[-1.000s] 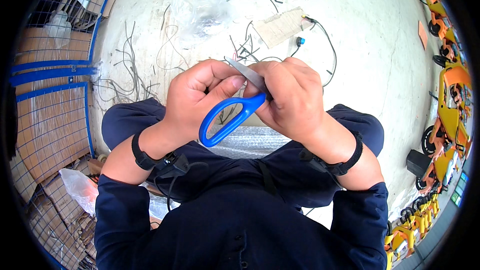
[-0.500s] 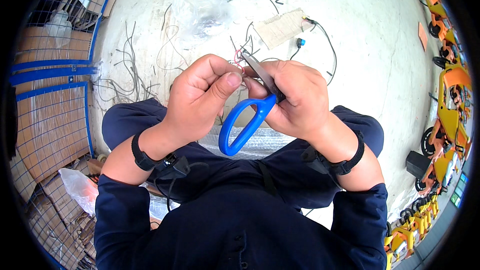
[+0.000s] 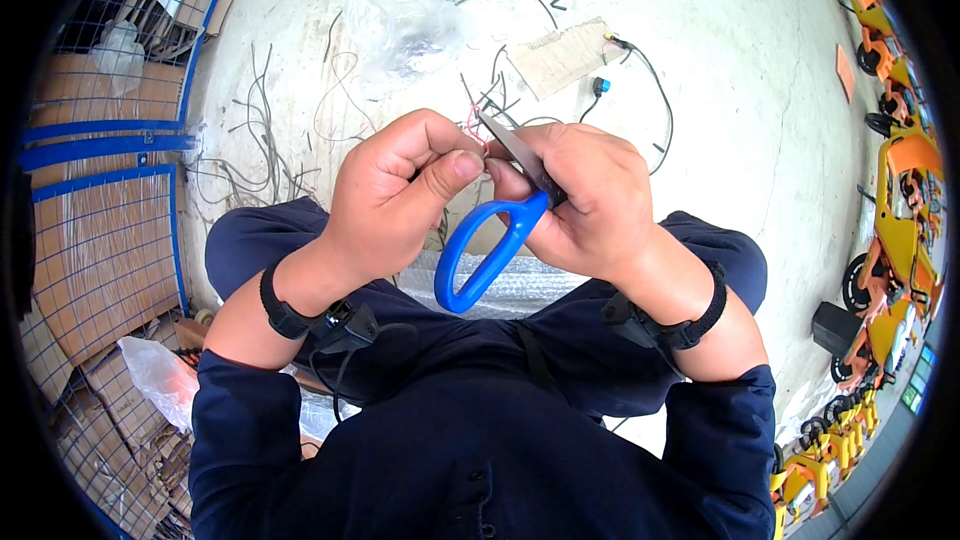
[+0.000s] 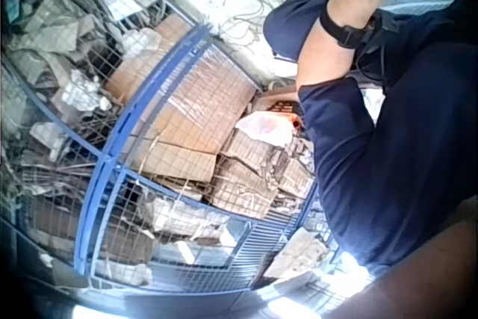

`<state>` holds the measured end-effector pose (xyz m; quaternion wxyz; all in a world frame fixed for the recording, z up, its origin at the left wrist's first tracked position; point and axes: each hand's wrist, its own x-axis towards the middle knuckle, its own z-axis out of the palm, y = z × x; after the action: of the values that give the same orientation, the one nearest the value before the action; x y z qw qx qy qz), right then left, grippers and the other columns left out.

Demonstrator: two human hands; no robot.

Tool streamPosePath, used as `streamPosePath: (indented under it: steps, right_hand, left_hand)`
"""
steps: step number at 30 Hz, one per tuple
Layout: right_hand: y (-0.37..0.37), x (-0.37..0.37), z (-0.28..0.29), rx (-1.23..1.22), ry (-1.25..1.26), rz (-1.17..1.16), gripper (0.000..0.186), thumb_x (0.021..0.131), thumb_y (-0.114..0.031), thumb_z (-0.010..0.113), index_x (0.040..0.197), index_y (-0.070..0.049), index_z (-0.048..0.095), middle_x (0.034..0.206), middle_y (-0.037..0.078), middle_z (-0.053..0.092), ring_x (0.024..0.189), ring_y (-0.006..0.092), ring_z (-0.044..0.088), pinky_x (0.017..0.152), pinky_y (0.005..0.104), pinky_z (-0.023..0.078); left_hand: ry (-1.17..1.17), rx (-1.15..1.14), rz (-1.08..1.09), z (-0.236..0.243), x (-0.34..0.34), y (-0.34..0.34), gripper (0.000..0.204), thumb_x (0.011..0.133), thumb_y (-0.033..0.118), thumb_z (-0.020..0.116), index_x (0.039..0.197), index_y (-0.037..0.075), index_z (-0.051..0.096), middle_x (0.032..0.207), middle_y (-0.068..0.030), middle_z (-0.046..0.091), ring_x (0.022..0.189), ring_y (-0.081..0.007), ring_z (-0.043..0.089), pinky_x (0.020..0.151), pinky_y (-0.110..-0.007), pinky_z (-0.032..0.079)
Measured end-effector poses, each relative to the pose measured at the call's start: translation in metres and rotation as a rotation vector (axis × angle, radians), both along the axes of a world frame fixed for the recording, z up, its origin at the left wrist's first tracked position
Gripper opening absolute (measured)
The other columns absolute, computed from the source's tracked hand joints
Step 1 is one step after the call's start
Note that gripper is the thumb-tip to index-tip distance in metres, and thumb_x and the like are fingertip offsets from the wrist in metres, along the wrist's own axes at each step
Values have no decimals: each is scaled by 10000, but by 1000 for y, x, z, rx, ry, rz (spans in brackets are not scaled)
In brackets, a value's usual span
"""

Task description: The person strips insulation from wires using scissors, twists the wire ends, and inserts them into a blue connector terminal.

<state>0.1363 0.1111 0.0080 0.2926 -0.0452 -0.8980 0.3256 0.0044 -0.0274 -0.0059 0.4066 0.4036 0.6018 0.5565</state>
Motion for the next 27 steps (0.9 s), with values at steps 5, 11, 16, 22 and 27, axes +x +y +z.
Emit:
streamPosePath:
  steps: [5,11,16,22,27]
  right_hand:
    - [-1,-1,-1,-5,14,-11,115,734,-59,700,814,-41,621,659,77,612,536,228,587,493,294,453]
    - [-1,-1,-5,21,49,4,155,688,-67,712,800,-49,605,628,59,584,508,222,552,480,300,435]
    - [1,-1,-6,61,50,-2,170,682,-92,718,796,-48,600,621,56,576,501,220,537,479,301,427]
    - [1,-3,-6,70,94,-14,180,697,-136,732,785,-45,603,621,61,574,504,228,539,481,308,425]
    - [4,-1,-4,93,72,-25,175,721,-162,723,781,-47,606,619,63,569,508,232,541,480,314,427]
  left_hand:
    - [61,-20,-29,1,-3,0,117,936,109,570,961,-4,582,826,-14,628,743,-30,525,655,-189,426]
    - [50,-43,-4,3,1,0,108,906,104,598,927,-1,599,754,-19,597,688,-51,507,621,-217,417]
    - [26,7,15,-2,2,2,116,879,128,627,874,14,611,623,-6,527,569,-50,428,522,-228,361]
    - [-251,-103,-81,12,-4,4,149,929,148,577,967,9,612,773,0,629,624,-2,501,527,-156,391]
    - [-397,-75,-94,6,-4,5,172,924,169,585,966,4,613,721,18,594,525,0,418,461,-157,310]
